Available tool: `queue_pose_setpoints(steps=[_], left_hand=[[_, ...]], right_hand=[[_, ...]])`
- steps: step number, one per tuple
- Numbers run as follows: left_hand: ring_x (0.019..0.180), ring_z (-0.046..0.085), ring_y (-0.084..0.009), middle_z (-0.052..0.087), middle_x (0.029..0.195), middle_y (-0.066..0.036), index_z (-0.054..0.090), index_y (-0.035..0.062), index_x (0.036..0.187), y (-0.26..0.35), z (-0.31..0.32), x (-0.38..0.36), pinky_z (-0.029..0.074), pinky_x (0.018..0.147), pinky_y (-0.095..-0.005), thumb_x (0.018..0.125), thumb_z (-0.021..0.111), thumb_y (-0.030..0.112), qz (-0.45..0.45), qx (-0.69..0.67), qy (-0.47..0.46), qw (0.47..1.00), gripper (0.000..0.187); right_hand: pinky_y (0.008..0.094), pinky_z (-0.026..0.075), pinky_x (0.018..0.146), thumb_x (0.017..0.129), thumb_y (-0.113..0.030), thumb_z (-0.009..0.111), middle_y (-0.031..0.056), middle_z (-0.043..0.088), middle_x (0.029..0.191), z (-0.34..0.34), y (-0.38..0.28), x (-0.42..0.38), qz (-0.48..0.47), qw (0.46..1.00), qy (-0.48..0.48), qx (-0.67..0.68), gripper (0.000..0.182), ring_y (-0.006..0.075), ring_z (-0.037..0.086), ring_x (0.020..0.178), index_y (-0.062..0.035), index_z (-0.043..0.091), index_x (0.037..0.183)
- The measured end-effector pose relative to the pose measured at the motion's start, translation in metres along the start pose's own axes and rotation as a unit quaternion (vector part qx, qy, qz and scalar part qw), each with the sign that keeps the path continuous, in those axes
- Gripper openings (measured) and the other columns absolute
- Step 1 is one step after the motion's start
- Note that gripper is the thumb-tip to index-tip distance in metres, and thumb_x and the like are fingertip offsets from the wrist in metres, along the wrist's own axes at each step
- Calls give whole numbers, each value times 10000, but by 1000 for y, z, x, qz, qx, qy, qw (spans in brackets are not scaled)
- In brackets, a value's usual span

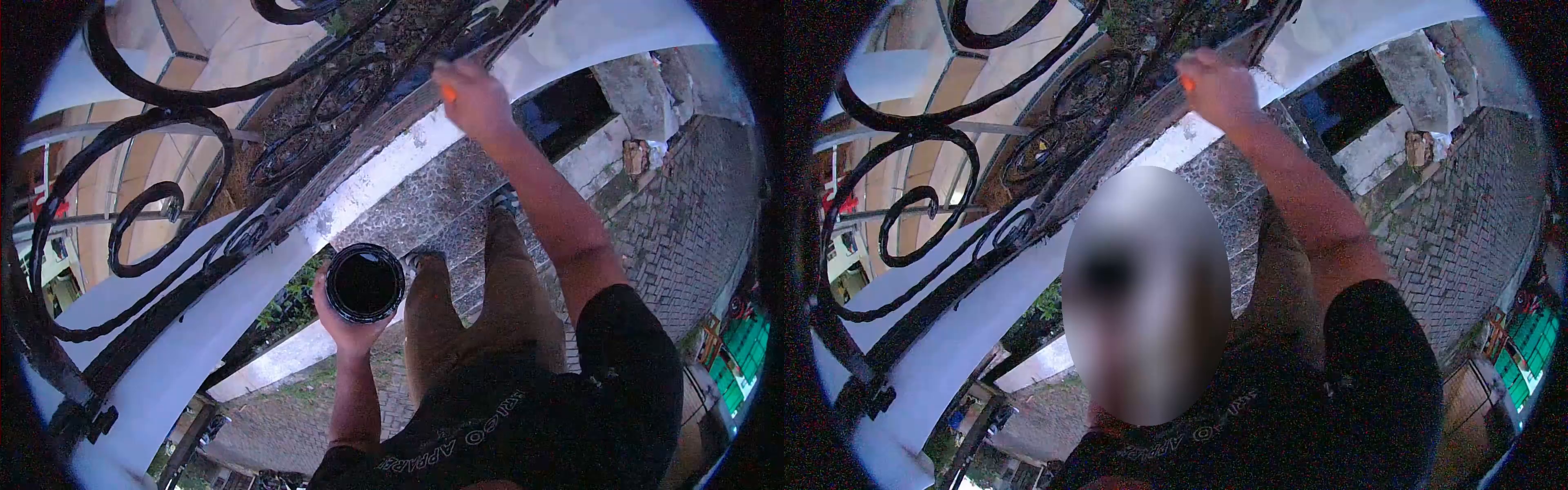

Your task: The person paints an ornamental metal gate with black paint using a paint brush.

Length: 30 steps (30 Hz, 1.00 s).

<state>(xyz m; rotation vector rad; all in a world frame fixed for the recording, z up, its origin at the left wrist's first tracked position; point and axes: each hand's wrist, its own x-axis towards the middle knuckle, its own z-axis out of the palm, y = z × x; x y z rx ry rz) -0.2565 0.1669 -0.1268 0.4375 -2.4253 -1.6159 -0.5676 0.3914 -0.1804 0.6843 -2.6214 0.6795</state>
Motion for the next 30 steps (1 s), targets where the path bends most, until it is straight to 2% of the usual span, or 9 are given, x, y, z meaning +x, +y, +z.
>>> queue_pose_setpoints(steps=[4,9,12,14,17,21,23,28,30], left_hand=[[1227,484,-307,407,1372,-136,199,142,1425,-3,0,-2,425,1046,-453,510,935,193,-62,-56,-24,996,1175],[1221,491,-309,418,1363,-137,207,195,1426,16,4,4,460,1012,-451,528,925,188,52,101,-34,993,1149],[1225,487,-304,426,1355,-138,212,178,1420,3,5,-7,439,1034,-438,529,924,204,-94,-101,-46,989,1140],[1229,485,-297,423,1361,-140,221,176,1409,7,7,-3,453,1023,-446,545,915,197,-29,-64,-56,996,1109],[1222,496,-293,415,1374,-141,210,178,1412,23,9,6,481,987,-475,543,906,124,48,49,-48,996,1114],[1207,514,-308,448,1362,-138,269,172,1417,20,13,5,499,949,-507,664,839,291,-62,-55,-52,995,951],[1189,533,-325,502,1325,-135,386,190,1387,38,13,19,512,910,-537,793,633,544,-452,-513,39,728,734],[1157,561,-326,542,1290,-130,484,197,1329,31,22,7,520,864,-579,841,426,660,-390,-353,6,850,675],[1147,570,-321,545,1288,-130,487,191,1326,19,22,1,519,861,-584,845,438,648,-315,-254,-3,915,665]], right_hand=[[374,570,702,734,-78,654,59,613,1072,31,-21,-15,-26,978,-200,-47,282,278,653,838,-138,625,1008],[384,546,713,819,-147,641,87,662,898,41,-19,-13,9,970,33,240,141,285,662,827,-86,672,942],[372,555,688,809,-205,684,103,691,871,25,23,-2,212,944,138,212,194,283,691,780,-88,693,964],[382,557,688,803,-219,690,93,692,943,28,26,-4,211,953,152,153,218,279,691,810,-101,691,987],[400,557,768,870,-112,580,71,691,994,13,-52,0,58,968,-244,-9,286,284,676,904,-144,608,1153],[403,553,735,868,-119,599,98,679,926,41,-25,-13,4,980,-49,193,191,289,672,890,-117,658,1049],[383,554,699,852,-133,632,106,673,909,20,-4,-6,184,970,58,150,163,262,675,843,-90,692,998],[381,549,660,832,-91,619,104,660,970,47,-15,-35,-112,991,7,73,238,265,657,785,-130,672,1061],[379,555,671,819,-75,611,92,659,1012,36,-15,-34,-64,995,-22,78,259,268,660,809,-138,661,1065]])
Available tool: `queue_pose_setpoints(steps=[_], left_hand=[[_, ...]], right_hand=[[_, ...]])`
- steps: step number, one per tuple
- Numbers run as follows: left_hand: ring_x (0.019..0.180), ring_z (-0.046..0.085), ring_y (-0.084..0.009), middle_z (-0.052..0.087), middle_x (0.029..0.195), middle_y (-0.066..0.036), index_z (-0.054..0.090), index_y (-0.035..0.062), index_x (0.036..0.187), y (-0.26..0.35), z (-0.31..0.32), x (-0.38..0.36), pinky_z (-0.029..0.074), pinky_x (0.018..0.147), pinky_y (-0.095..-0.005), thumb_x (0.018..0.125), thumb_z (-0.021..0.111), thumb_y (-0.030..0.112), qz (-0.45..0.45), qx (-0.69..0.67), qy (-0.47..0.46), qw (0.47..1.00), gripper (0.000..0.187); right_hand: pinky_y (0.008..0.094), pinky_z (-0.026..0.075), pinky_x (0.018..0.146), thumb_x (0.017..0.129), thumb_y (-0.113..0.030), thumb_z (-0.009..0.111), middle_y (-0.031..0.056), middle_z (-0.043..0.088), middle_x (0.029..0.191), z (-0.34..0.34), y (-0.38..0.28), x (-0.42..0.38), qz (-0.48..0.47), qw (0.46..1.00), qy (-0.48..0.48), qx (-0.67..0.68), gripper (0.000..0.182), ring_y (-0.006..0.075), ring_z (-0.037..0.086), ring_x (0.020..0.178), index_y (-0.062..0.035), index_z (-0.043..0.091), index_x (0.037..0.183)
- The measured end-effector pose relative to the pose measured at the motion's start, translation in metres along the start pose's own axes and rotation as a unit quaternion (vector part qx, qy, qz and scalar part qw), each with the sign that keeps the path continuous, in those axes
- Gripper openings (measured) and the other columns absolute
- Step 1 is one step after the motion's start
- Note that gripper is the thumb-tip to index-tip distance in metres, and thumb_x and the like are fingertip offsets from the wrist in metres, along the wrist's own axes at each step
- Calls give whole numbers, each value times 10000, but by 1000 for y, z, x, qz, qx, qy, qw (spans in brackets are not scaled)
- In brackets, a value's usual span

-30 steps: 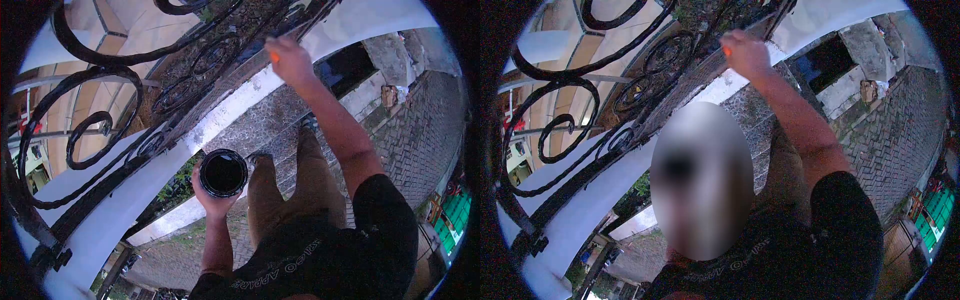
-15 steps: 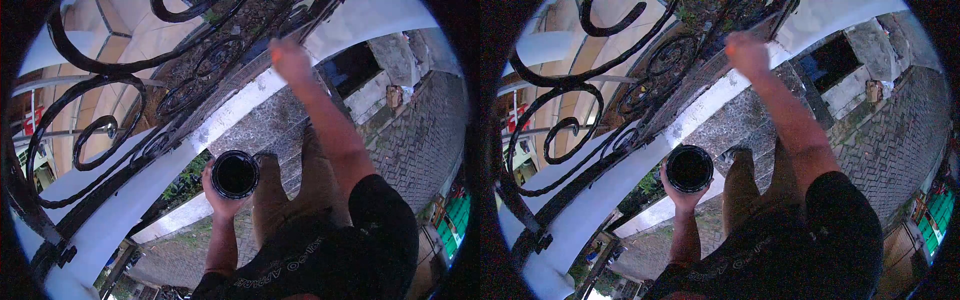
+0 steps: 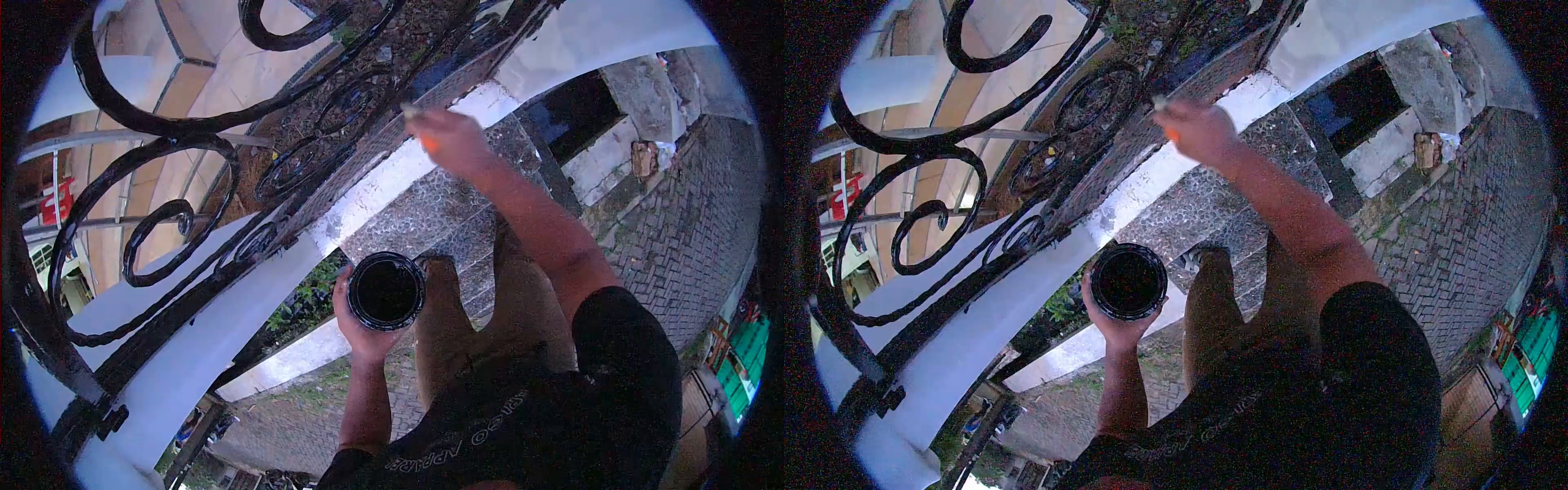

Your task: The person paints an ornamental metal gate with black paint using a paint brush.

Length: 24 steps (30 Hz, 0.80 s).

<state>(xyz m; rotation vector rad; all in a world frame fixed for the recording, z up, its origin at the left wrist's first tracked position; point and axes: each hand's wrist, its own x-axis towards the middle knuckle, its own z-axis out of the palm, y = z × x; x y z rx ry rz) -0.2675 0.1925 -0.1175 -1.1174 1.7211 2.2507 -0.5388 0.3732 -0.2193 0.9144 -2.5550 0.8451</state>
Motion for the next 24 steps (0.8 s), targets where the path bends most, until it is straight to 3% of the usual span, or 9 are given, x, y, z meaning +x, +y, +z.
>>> queue_pose_setpoints(steps=[3,6,9,15,18,20,21,23,24], left_hand=[[1143,574,-318,552,1279,-125,480,207,1332,-2,-2,2,522,870,-568,846,451,637,-5,18,-4,1000,650],[1139,577,-316,556,1272,-122,476,218,1336,-2,-4,1,524,875,-557,846,459,630,-9,34,-10,999,640],[1137,578,-317,564,1260,-118,463,241,1337,-3,-3,0,529,871,-558,851,462,616,13,33,-3,999,614],[1186,531,-316,472,1326,-157,340,131,1378,-7,-5,1,451,973,-489,670,722,422,-19,-53,22,998,855],[1210,508,-315,426,1359,-176,278,76,1398,-10,-6,2,411,1024,-454,579,853,325,-31,-101,34,994,1031],[1226,492,-315,396,1381,-189,237,39,1411,-10,-6,2,385,1057,-431,518,939,260,-40,-130,41,990,1157],[1226,492,-315,396,1381,-189,237,39,1411,-4,5,1,385,1057,-431,518,939,260,-39,-130,38,990,1157],[1181,548,-317,533,1288,-118,394,186,1365,14,33,-9,514,923,-516,853,522,561,282,191,-4,940,648],[1181,548,-317,533,1288,-118,394,186,1365,14,32,-7,514,923,-516,853,522,561,283,191,-7,940,648]], right_hand=[[371,570,702,787,-65,607,66,655,1057,-18,4,16,76,996,2,-40,295,270,664,836,-144,632,1070],[369,571,707,769,-83,628,55,625,1064,-8,6,12,-26,984,-161,-78,311,252,659,869,-136,633,1076],[355,574,694,779,-89,633,36,621,1083,-12,22,16,30,994,-56,-84,299,229,662,879,-134,634,1075],[380,564,676,795,-105,663,97,630,1012,-27,-3,6,-29,987,-157,33,287,265,663,848,-146,670,1078],[413,572,686,767,-98,643,120,644,1037,-40,36,8,169,978,121,17,407,329,661,779,-143,589,1167],[397,565,715,799,-102,635,114,656,1037,-23,25,-6,103,992,55,-43,354,306,660,846,-139,617,1151],[381,558,743,831,-105,626,107,668,1038,-14,14,-12,37,994,-12,-104,305,283,659,913,-135,645,1134],[362,558,794,823,-89,618,91,672,1048,-21,-20,-10,3,986,-163,18,296,266,659,931,-137,651,1113],[363,558,776,821,-90,617,85,671,1021,-17,-16,-9,25,995,-88,26,285,264,659,913,-146,654,1099]])
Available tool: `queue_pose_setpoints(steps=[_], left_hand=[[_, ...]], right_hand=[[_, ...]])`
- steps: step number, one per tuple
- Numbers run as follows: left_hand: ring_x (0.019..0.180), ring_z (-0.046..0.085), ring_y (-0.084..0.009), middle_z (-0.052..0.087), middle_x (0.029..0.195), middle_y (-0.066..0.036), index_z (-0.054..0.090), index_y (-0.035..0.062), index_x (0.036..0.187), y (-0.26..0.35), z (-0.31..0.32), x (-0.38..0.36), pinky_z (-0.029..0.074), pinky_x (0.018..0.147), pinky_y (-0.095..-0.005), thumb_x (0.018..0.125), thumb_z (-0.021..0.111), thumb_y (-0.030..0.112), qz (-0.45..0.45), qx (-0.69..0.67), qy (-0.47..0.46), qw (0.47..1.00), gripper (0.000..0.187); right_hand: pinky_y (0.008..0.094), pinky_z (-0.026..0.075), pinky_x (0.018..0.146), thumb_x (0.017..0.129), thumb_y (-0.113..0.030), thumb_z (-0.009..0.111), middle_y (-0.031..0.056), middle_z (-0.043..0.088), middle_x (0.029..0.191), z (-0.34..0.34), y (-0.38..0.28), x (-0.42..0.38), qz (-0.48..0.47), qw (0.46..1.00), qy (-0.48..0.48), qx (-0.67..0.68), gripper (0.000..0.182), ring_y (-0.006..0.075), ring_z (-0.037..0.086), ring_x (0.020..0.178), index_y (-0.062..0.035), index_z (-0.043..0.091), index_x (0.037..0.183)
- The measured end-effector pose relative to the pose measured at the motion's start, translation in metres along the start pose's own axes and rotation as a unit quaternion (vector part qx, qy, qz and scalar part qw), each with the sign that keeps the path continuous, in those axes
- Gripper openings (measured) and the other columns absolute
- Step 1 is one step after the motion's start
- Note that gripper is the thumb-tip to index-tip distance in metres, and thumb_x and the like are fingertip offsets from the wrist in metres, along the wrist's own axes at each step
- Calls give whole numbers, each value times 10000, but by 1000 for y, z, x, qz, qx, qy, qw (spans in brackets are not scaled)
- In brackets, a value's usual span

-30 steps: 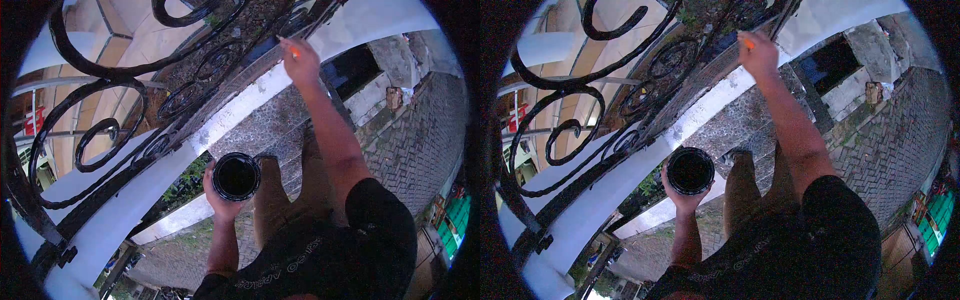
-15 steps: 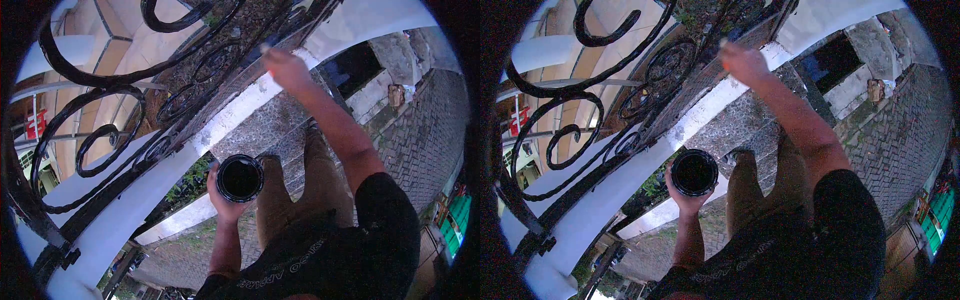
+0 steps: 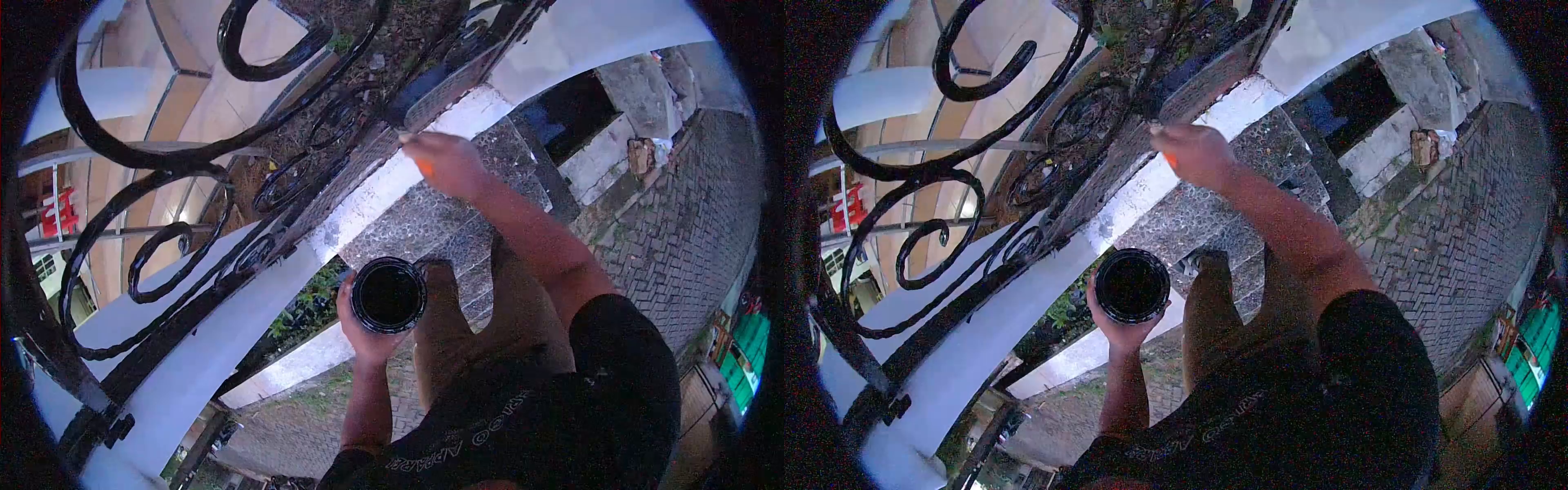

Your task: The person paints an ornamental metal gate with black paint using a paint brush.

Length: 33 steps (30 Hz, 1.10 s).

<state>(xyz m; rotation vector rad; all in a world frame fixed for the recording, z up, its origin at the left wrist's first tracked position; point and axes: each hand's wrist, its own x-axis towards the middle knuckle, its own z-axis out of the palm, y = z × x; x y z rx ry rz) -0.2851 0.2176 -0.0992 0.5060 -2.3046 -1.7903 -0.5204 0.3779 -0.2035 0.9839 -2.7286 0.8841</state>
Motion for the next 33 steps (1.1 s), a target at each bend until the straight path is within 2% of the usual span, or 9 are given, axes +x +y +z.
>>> queue_pose_setpoints(steps=[4,6,8,14,17,20,24,27,33], left_hand=[[1198,522,-302,436,1345,-169,284,93,1400,-17,-19,4,472,982,-459,619,838,262,67,36,-35,996,972],[1202,515,-298,412,1359,-182,257,70,1409,-17,-20,2,461,997,-444,561,917,187,84,46,-48,994,1081],[1186,527,-304,410,1361,-181,256,73,1409,-13,-16,2,476,984,-435,552,924,197,-299,-277,8,913,1094],[1192,521,-313,395,1373,-177,244,83,1414,-12,-10,3,456,1003,-432,547,920,187,21,-23,-69,997,1104],[1218,495,-306,373,1387,-172,244,90,1414,-36,-18,-10,433,1024,-435,535,926,194,-140,-125,-40,981,1118],[1231,478,-303,352,1400,-165,249,95,1412,-31,-9,-8,417,1040,-435,526,929,193,39,7,-54,998,1121],[1229,477,-296,348,1402,-156,253,97,1411,-17,4,-2,421,1036,-433,518,928,178,67,36,-65,995,1122],[1245,476,-291,432,1370,-136,187,196,1432,-16,13,-5,424,1050,-476,504,935,187,14,-25,-70,997,1192],[1236,497,-303,462,1369,-103,273,196,1432,-22,16,-6,447,1022,-490,733,762,382,-137,-14,-85,987,873]], right_hand=[[365,563,735,815,-89,621,51,666,1024,-35,39,12,273,954,115,-44,262,257,655,916,-184,665,1055],[371,564,738,816,-86,620,56,660,1049,-33,58,10,159,973,154,-63,260,261,653,928,-180,664,1055],[391,563,759,796,-81,635,50,641,1125,-25,59,6,69,989,88,-93,268,264,646,961,-169,663,1049],[378,563,712,745,-75,654,39,631,1042,-8,65,12,-8,989,115,-95,325,259,645,886,-175,641,1053],[362,565,698,744,-82,641,41,620,1033,-18,66,12,2,986,108,-130,258,240,645,862,-150,626,992],[367,565,709,708,-85,643,67,589,992,-14,68,10,-72,989,43,-122,270,245,642,854,-115,626,976],[365,565,725,694,-88,647,70,581,1000,-28,61,21,-44,981,86,-171,295,256,635,899,-114,623,986],[372,571,704,706,-123,663,72,548,933,-29,48,23,-6,978,-65,-199,262,243,638,823,-61,645,960],[361,572,712,759,-124,674,38,602,1056,-89,67,12,44,998,0,-54,301,242,653,868,-158,666,1058]])
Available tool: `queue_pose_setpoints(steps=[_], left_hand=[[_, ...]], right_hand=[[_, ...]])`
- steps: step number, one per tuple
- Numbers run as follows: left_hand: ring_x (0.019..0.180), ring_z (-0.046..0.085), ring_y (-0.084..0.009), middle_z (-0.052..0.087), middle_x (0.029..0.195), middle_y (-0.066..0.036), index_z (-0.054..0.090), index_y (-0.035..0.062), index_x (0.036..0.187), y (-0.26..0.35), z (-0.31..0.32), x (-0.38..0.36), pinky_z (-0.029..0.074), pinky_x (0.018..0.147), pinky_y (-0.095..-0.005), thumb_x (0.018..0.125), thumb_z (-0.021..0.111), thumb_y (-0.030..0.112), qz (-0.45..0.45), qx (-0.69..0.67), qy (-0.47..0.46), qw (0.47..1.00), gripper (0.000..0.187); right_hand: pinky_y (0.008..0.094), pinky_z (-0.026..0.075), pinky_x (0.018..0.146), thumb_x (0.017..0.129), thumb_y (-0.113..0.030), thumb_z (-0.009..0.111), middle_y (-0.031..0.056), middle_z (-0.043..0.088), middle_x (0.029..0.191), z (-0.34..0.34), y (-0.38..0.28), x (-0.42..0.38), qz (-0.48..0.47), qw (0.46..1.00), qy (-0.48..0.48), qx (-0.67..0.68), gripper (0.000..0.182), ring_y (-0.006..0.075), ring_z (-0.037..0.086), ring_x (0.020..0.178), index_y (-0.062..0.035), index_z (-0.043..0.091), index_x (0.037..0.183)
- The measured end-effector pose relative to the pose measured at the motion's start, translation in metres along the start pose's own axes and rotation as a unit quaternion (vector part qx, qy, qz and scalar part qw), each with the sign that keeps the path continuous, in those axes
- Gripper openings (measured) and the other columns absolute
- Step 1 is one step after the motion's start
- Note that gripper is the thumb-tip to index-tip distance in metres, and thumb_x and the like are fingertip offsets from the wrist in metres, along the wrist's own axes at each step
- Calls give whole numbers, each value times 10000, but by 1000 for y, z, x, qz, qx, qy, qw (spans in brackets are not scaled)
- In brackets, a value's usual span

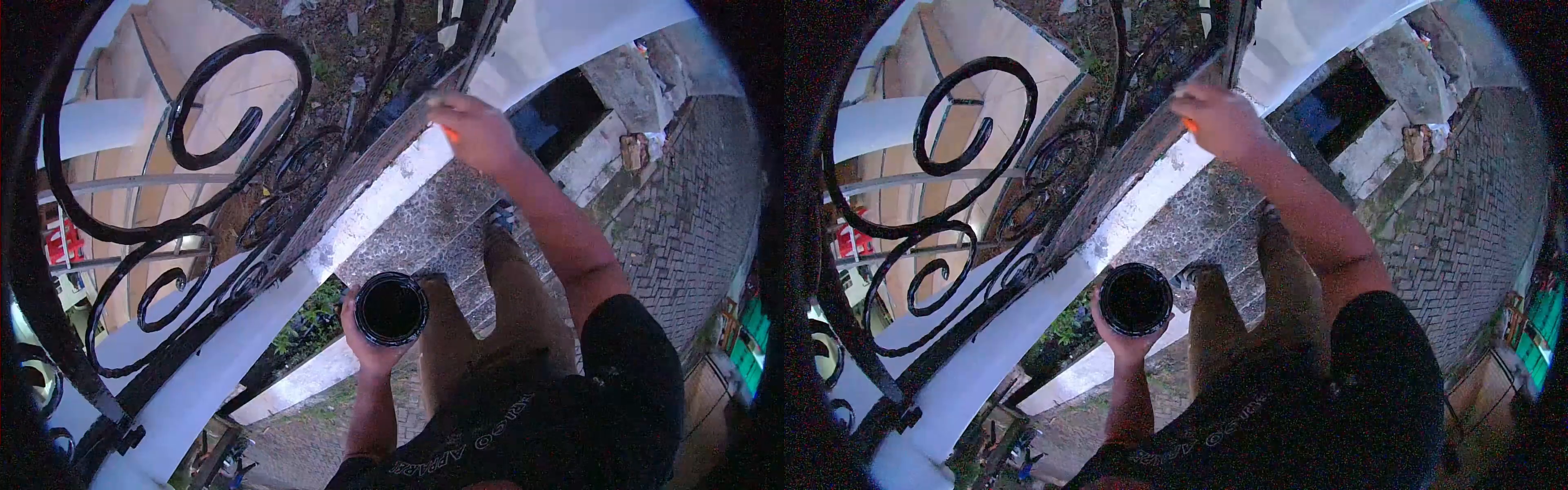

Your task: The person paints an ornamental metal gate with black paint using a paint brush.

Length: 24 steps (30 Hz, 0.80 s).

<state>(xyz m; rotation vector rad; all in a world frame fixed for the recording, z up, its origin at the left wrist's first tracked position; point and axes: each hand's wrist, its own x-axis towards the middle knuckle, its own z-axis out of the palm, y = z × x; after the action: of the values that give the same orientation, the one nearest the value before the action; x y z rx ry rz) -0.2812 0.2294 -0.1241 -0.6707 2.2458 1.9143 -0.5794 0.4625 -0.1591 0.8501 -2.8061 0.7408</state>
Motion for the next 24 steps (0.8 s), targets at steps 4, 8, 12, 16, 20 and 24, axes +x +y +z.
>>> queue_pose_setpoints(steps=[4,8,12,16,20,24], left_hand=[[1187,541,-311,525,1313,-114,396,200,1384,0,6,4,477,971,-520,832,562,517,23,50,32,998,658],[1187,538,-310,513,1313,-134,389,160,1375,3,15,12,463,980,-505,770,621,474,-27,-44,56,997,721],[1212,509,-304,459,1339,-167,314,76,1382,8,23,8,419,1023,-458,597,838,322,-147,-251,89,953,976],[1232,488,-304,434,1351,-185,285,34,1383,6,35,5,387,1049,-438,514,945,259,-131,-297,102,940,1115],[1260,459,-313,446,1343,-193,314,31,1373,0,44,3,349,1066,-451,529,936,314,142,-22,76,987,1085],[1256,462,-312,440,1351,-197,305,29,1380,6,49,10,353,1062,-451,531,933,318,223,38,86,970,1095]], right_hand=[[395,534,729,768,-28,639,55,620,984,5,31,8,-34,996,82,23,308,296,638,872,-153,664,1048],[397,536,731,756,-22,630,54,633,1026,7,54,32,-42,999,-13,25,280,289,643,887,-143,676,1005],[413,536,743,748,-24,618,52,636,1035,-29,59,46,-32,988,-119,-88,278,289,645,904,-138,689,990],[433,535,754,731,-24,635,56,637,1021,-22,68,61,-100,984,-138,-53,283,276,643,911,-138,698,983],[441,532,764,731,-20,633,86,640,981,-26,71,78,-90,980,-176,40,270,297,641,907,-134,700,967],[422,530,757,733,-32,659,110,659,925,-23,61,75,-73,971,-188,-127,244,311,647,875,-111,708,959]])
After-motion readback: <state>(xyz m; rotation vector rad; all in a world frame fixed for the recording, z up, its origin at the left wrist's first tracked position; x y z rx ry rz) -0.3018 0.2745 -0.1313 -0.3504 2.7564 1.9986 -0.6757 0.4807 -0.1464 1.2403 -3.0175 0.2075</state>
